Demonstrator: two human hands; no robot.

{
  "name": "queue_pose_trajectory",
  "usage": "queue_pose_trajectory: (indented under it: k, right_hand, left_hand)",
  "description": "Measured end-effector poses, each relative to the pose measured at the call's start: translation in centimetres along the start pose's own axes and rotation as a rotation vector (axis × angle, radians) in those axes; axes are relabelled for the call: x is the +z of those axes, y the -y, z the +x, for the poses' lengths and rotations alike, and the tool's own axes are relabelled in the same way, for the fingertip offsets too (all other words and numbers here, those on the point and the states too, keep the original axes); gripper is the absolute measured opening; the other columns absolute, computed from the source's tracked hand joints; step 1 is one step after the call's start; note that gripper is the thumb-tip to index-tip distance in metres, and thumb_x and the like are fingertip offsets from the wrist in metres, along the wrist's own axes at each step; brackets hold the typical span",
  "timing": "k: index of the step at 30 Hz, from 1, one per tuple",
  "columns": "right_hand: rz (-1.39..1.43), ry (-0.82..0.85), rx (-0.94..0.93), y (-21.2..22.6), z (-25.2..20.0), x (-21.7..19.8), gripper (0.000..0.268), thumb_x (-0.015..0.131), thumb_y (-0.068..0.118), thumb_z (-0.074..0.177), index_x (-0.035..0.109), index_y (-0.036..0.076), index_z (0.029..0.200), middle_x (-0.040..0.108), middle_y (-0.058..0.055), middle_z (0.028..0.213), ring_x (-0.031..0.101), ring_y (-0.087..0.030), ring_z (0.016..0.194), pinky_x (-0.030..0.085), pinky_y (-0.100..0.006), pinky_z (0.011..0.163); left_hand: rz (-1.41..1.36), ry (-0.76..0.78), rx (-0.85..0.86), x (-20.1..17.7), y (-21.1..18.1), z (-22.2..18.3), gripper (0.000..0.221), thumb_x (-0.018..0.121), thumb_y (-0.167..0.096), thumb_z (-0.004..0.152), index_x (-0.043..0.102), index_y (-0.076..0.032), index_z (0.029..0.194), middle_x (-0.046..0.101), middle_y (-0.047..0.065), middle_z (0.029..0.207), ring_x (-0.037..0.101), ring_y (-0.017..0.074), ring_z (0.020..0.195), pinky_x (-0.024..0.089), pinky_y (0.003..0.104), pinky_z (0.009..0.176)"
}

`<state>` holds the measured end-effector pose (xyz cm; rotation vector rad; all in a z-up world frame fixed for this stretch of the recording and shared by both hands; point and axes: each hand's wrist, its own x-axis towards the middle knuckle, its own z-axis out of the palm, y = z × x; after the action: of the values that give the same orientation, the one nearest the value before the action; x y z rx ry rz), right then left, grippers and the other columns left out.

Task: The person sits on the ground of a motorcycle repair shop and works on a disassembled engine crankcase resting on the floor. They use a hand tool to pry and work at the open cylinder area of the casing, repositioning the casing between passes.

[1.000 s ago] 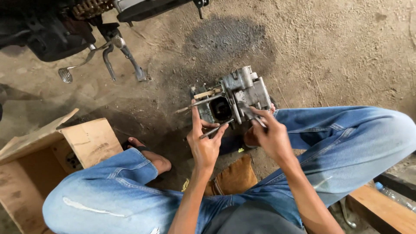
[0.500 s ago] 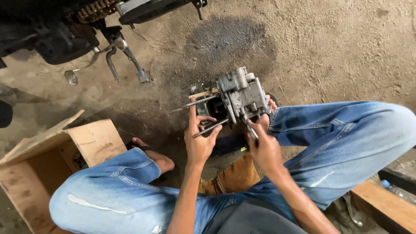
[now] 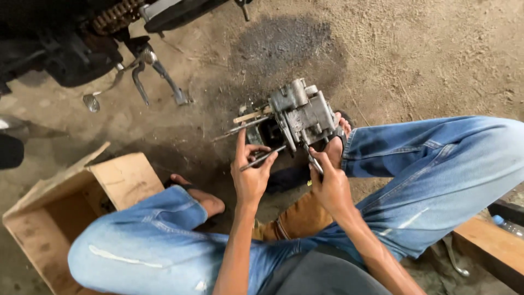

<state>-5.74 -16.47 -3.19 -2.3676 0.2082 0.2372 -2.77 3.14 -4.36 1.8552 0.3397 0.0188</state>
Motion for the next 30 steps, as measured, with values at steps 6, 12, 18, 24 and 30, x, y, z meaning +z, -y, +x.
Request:
queue_pose_trajectory:
  k: [6,12,18,24,30]
  right_hand:
    - [-0.014,0.316,-0.008,-1.5,0.3,-4.4,0.038,0.071,0.016,0.091,0.065,0.019,0.128,0.075,-0.024,0.083,0.075,-0.04,0.078,0.057,-0.044,0.062]
    - [0.276,0.039,-0.048,-2.1,0.8,-1.7,0.036,0.061,0.004,0.1,0.058,0.008,0.136,0.077,-0.018,0.107,0.073,-0.024,0.103,0.057,-0.038,0.077]
    - [0.195,0.094,0.113,-0.7,0.4,-1.6,0.038,0.061,0.011,0.101,0.061,0.011,0.139,0.074,-0.023,0.105,0.074,-0.027,0.101,0.056,-0.037,0.08]
    - [0.299,-0.014,0.105,-1.9,-1.0,-0.2,0.033,0.058,0.01,0.101,0.06,0.005,0.135,0.075,-0.02,0.11,0.075,-0.024,0.103,0.056,-0.036,0.083]
    - [0.245,-0.185,0.058,-3.2,-0.4,0.5,0.03,0.056,0.005,0.104,0.058,0.001,0.134,0.074,-0.019,0.11,0.072,-0.02,0.097,0.056,-0.033,0.08]
  left_hand:
    - [0.104,-0.005,0.064,0.0,0.7,0.1,0.089,0.087,-0.013,0.083,0.039,-0.007,0.158,0.077,0.006,0.094,0.066,0.0156,0.077,0.051,0.032,0.07]
    - [0.06,0.006,0.033,-0.2,0.5,-0.1,0.089,0.085,-0.013,0.084,0.037,-0.009,0.159,0.077,0.006,0.1,0.072,0.0157,0.086,0.059,0.035,0.08]
    - [-0.073,0.031,-0.078,-1.0,1.8,-0.6,0.089,0.08,-0.014,0.089,0.034,-0.013,0.166,0.076,0.01,0.102,0.073,0.0223,0.087,0.062,0.038,0.08]
    - [0.068,0.021,-0.001,-1.2,1.3,-0.7,0.099,0.082,-0.021,0.09,0.019,-0.017,0.165,0.076,0.009,0.111,0.075,0.0228,0.091,0.062,0.038,0.078]
    - [0.03,0.077,0.015,-1.5,-0.6,-0.2,0.114,0.087,-0.023,0.084,0.006,-0.018,0.165,0.073,0.01,0.124,0.077,0.0221,0.09,0.064,0.035,0.077]
